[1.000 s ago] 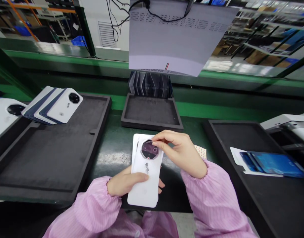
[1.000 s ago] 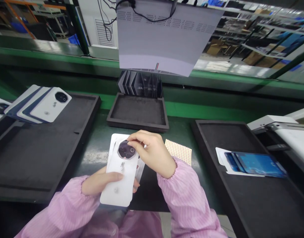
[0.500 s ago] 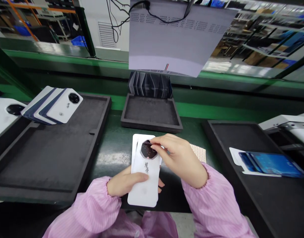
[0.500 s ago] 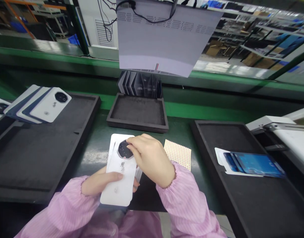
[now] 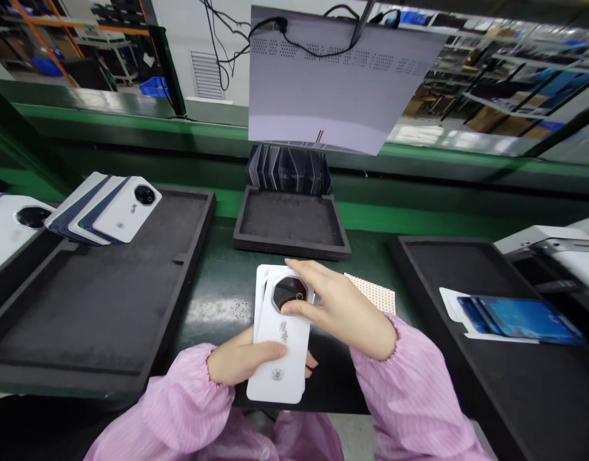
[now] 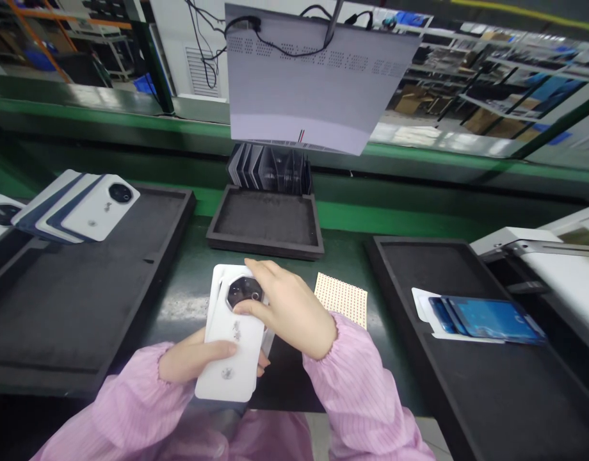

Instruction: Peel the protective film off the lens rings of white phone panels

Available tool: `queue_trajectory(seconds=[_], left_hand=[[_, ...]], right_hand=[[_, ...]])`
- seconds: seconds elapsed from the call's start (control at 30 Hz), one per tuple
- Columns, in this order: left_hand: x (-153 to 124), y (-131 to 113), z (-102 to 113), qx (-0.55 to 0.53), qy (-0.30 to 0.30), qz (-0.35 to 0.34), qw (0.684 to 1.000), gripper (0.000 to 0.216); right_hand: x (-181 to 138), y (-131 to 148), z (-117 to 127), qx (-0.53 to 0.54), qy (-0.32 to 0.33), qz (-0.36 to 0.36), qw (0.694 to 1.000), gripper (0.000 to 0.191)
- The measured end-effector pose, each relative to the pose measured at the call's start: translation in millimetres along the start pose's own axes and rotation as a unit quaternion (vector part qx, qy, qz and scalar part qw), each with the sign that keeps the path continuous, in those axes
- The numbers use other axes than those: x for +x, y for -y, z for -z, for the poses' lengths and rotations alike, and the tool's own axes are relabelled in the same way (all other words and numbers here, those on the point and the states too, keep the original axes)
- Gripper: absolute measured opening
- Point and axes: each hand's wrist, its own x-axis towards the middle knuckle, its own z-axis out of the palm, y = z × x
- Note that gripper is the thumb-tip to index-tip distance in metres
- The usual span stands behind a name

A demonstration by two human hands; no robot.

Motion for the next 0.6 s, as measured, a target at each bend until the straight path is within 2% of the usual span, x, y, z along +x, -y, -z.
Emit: queue_trajectory(seconds=[0.2,0.3,0.37,0.47,0.53,0.6], left_hand=[[-1.2,0.4,0.7,0.013,0.001,-0.009,1.0,0.03],[-2.0,1.9,0.9,0.003,-0.007,-0.026,1.0,0.03],[-1.3,2.0,0.6,-0.015,-0.027,-0.049,0.998,0.032],[0.6,-2.3,-1.6,-0.014,-0.114,-0.125,0.985,0.035],[1.3,-7.1,-4.0,0.008,-0.176,-0.183,0.967,0.036],[1.3,-11.0,-6.0,0.033,-0.217,-0.214,0.952,0.036]], right_hand=[[5.6,2.8,3.2,0.051,-0.022,-0.037,0.998,0.027],[9.3,1.5,4.1,0.093,-0.013,-0.039,0.995,0.026],[9.1,1.2,2.0,0.117,-0.047,-0.045,0.991,0.034],[-1.9,8.1,-10.1,0.149,-0.11,-0.062,0.981,0.055],[-15.5,17.3,-25.3,0.122,-0.112,-0.073,0.983,0.076],[-28.8,26.8,-42.8,0.061,-0.095,-0.062,0.992,0.096]])
